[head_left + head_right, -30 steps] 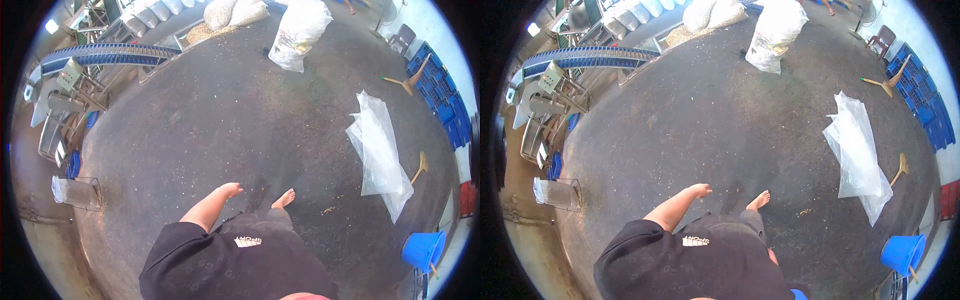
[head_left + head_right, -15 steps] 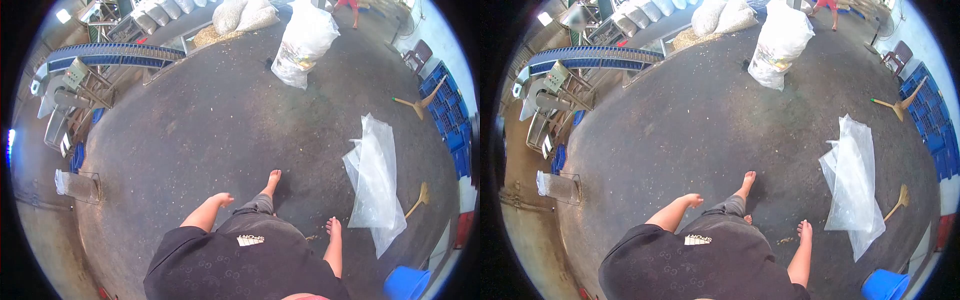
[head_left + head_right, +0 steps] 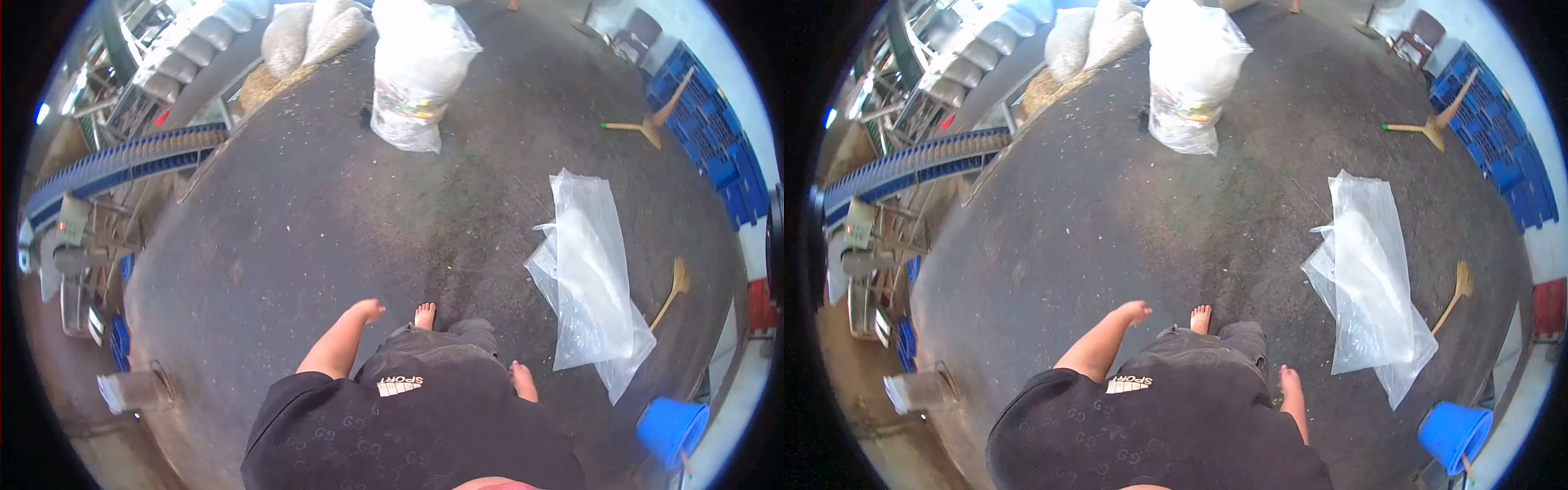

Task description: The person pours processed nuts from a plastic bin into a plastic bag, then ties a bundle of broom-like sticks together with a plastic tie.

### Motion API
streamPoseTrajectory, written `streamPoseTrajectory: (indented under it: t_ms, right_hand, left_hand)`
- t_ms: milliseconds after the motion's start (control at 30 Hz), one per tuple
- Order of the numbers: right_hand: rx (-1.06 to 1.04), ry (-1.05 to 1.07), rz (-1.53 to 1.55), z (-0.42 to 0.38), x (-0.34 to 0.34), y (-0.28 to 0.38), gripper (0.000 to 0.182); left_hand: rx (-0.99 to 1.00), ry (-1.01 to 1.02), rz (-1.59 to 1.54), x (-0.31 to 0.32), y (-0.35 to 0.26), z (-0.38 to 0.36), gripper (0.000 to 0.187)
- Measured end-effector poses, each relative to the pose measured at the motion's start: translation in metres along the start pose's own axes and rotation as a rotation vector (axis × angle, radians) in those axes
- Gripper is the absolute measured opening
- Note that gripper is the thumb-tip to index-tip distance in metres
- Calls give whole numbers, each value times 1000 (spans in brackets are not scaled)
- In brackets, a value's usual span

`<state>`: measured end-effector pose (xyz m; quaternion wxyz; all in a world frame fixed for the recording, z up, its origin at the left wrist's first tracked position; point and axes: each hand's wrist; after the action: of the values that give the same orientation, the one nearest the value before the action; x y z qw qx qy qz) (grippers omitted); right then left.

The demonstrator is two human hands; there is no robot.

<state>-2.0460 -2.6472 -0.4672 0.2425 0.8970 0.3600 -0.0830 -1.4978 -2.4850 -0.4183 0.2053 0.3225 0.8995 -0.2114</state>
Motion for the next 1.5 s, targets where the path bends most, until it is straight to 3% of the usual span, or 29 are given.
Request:
streamPoseTrajectory:
  t_ms: [133, 200, 267, 400, 433, 467, 500, 567, 600, 633, 667, 700, 767, 833, 967, 1100, 1167, 1300, 1367, 1400, 1467, 1500]
  right_hand:
    - [100, -42, 157, -14, -31, 100, 46]
    - [53, 90, 144, 18, -44, 121, 51]
    - [-189, 109, -20, 11, -68, 168, 51]
    - [6, 274, -403, 59, -116, 272, 51]
    - [-171, 276, -404, 83, -126, 289, 51]
    - [-155, 251, -321, 106, -134, 310, 50]
    - [-142, 225, -239, 127, -142, 331, 48]
    - [-439, 253, -559, 185, -175, 386, 33]
    - [-570, 231, -677, 201, -188, 424, 35]
    - [-570, 236, -690, 158, -188, 498, 37]
    - [-686, 226, -632, 192, -189, 529, 39]
    - [-736, 183, -616, 161, -182, 590, 38]
    - [-973, 156, -523, 177, -165, 672, 32]
    - [-1094, 223, -299, 126, -121, 762, 28]
    - [-1350, 276, -147, 37, -32, 880, 24]
    - [-1601, 163, -220, -48, 38, 956, 24]
    - [-1954, 52, -500, -65, 58, 991, 25]
    - [-2105, -14, -735, -55, 105, 1061, 25]
    - [-2250, -205, -857, -34, 132, 1093, 33]
    - [-2261, -176, -874, -19, 144, 1106, 33]
    - [-2176, -315, -1255, 25, 167, 1121, 42]
    - [-1983, -157, -1405, 52, 173, 1127, 49]
  left_hand:
    - [34, -89, -16, -113, -52, 72, 53]
    - [47, -190, -4, -154, -78, 107, 48]
    - [24, -140, -50, -205, -128, 106, 50]
    - [-35, -246, -298, -239, -200, 98, 48]
    - [59, -198, -279, -244, -216, 95, 47]
    - [151, -150, -264, -245, -228, 94, 45]
    - [135, -193, -314, -244, -237, 97, 43]
    - [75, -285, -464, -239, -246, 96, 43]
    - [38, -373, -558, -239, -249, 96, 43]
    - [32, -392, -625, -238, -250, 92, 41]
    - [26, -405, -650, -236, -244, 95, 41]
    - [-59, -365, -636, -229, -231, 103, 40]
    - [-147, -329, -640, -222, -212, 113, 39]
    - [-267, -456, -777, -226, -192, 123, 42]
    - [-271, -622, -1087, -255, -157, 163, 41]
    - [-141, -711, -1205, -349, -145, 194, 47]
    - [46, -753, -1205, -427, -147, 198, 46]
    - [181, -895, -1228, -596, -189, 176, 54]
    - [189, -1086, -1178, -657, -218, 167, 60]
    - [214, -1204, -1228, -676, -231, 180, 62]
    - [193, -1327, -1259, -698, -249, 222, 55]
    - [187, -1446, -1256, -707, -247, 236, 49]
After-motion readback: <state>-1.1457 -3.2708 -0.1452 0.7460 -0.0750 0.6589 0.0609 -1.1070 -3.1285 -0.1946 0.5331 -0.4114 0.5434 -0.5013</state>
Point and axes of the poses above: each hand's wrist, its own z-axis towards the middle knuckle, its own x-axis out of the palm, y = z × x, and after that the axes turned 1 degree about -x, right-handed
